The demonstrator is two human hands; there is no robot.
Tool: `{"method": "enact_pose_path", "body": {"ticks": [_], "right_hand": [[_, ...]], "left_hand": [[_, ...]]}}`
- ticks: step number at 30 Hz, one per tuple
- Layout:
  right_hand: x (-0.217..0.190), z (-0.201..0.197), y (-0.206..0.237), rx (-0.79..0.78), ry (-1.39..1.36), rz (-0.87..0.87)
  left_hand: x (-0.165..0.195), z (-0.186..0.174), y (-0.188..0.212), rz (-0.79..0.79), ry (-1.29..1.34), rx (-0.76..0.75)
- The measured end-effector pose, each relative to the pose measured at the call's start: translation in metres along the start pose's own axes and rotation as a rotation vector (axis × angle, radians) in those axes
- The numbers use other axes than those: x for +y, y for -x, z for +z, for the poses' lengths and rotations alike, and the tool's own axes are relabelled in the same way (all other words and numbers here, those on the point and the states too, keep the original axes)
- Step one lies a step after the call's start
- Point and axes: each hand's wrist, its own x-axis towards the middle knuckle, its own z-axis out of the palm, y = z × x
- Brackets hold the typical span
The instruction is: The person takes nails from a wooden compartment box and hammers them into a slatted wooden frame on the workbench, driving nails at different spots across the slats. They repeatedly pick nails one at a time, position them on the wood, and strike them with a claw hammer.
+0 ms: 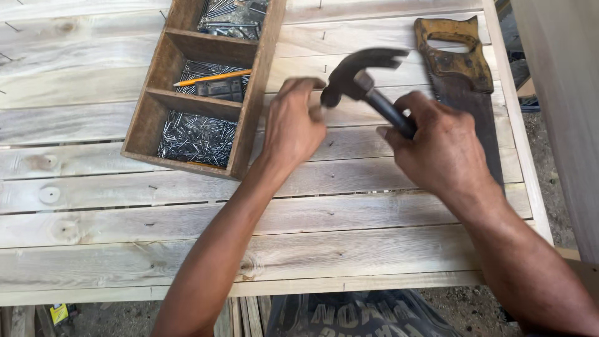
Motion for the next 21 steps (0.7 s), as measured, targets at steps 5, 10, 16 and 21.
{"method": "enact_pose_path", "body": {"ticks": [5, 10, 16, 21], "right_hand": [[0.002, 0.001, 0.038, -0.034, -0.081, -0.138], [0.013, -0.002, 0.063, -0.057, -0.109, -0.158], [0.042, -0.005, 0.098, -0.032, 0.050, -0.066], [0.059, 0.008, 0.125, 0.028, 0.354, -0.112]], "left_hand": [[0.038, -0.022, 0.056, 0.001, 0.018, -0.138], [0.060, -0.018, 0.079, -0.044, 0.039, -0.143], [0.061, 0.000, 0.117, 0.105, -0.099, -0.023], [0.049, 0.003, 0.167, -0.023, -0.298, 0.130]]}}
